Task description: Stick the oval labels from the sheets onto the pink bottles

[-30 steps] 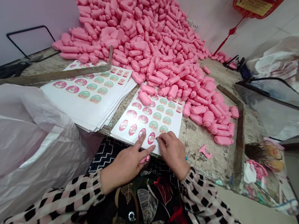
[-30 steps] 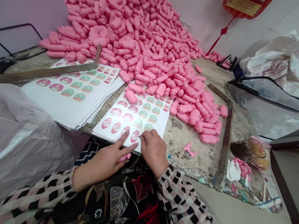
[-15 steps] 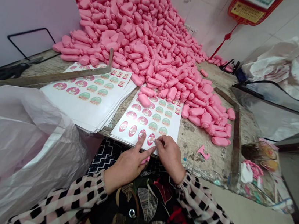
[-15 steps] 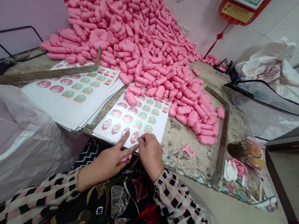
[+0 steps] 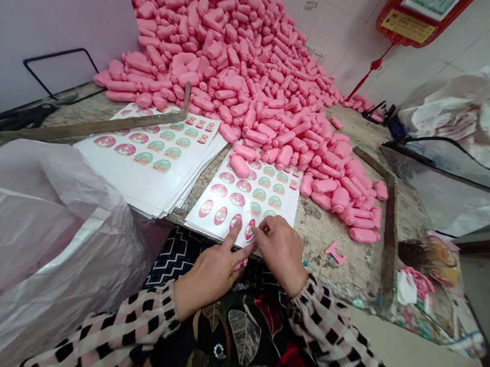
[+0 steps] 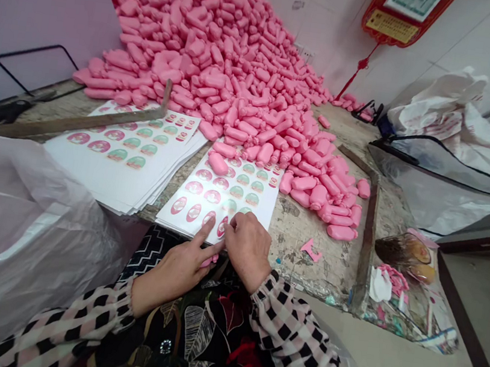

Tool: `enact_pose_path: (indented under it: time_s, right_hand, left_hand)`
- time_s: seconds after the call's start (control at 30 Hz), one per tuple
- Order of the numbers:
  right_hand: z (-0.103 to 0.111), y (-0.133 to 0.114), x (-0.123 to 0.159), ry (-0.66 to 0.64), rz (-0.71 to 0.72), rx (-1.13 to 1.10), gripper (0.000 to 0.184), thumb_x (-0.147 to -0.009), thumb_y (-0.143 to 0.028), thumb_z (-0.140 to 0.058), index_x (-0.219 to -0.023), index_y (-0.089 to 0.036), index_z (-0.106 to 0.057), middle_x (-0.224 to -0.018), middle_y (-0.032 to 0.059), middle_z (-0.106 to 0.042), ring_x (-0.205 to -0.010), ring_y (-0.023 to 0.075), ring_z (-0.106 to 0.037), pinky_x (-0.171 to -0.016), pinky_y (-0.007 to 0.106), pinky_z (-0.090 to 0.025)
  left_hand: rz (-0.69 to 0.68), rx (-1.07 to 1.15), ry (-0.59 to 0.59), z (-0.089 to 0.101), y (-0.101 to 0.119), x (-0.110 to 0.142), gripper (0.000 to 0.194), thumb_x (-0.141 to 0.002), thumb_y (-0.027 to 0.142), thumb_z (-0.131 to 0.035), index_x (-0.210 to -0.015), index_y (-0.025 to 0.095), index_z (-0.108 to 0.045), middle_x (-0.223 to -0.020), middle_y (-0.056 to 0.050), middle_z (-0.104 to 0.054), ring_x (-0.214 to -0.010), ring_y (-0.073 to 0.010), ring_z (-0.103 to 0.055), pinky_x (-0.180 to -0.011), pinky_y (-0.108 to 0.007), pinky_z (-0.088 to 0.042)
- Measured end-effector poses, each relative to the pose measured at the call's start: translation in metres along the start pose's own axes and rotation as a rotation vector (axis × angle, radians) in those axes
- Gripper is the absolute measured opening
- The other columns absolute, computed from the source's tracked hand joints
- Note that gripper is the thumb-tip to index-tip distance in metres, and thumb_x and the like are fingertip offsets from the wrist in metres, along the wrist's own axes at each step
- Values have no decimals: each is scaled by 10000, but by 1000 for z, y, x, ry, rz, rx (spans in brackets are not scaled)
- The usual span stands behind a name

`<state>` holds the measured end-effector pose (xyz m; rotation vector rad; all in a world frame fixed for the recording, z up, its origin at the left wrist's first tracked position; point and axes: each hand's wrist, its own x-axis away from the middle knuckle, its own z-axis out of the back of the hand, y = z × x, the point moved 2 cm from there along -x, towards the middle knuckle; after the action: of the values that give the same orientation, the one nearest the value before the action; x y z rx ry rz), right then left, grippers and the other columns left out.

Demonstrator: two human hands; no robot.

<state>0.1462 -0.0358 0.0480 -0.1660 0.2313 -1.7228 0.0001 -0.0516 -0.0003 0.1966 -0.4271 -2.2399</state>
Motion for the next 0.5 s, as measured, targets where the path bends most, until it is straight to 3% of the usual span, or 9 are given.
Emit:
enact_pose_path:
  time_s: [0.2, 0.33, 0.4, 0.5]
  right_hand:
    - [6, 7, -2, 19, -66, -104, 211, -779, -439, -529, -737, -247, -605, -759, -22, -600, -655, 125, -513, -556, 244, -274]
    - [7, 25, -3, 66, -138, -193, 225, -751, -460, -552, -732, -245, -616, -764, -20, -612, -668, 133, -520, -561, 244, -294]
    - [4, 35, -3, 58, -147, -260, 251, -739, -475, -554, -721, -234, -624, -747, -12, -612, -651, 135, -516, -554, 246, -299]
    - [-2, 44, -1, 48, -162, -440, 306, -714, -507, -560, -699, -208, -624, -685, -7, -594, -604, 131, -496, -533, 242, -311]
  left_hand:
    - [3, 26, -30, 1, 0, 1, 569, -864, 244, -420, -1381, 386, -230, -1499, -109, 79, -831, -182, -634, -740, -349, -500]
    - [-16, 166, -28, 3, -6, 3, 554, -836, 208, -462, -1349, 369, -327, -1502, -89, 73, -954, -212, -606, -818, -363, -476]
    - [-48, 303, -25, 7, -9, 7, 532, -830, 219, -477, -1332, 356, -366, -1508, -66, 1, -1090, -237, -535, -893, -373, -436]
    - [-30, 620, 21, 21, -10, 15, 486, -815, 322, -528, -1292, 315, -438, -1436, -49, -297, -1212, -239, -413, -990, -379, -349]
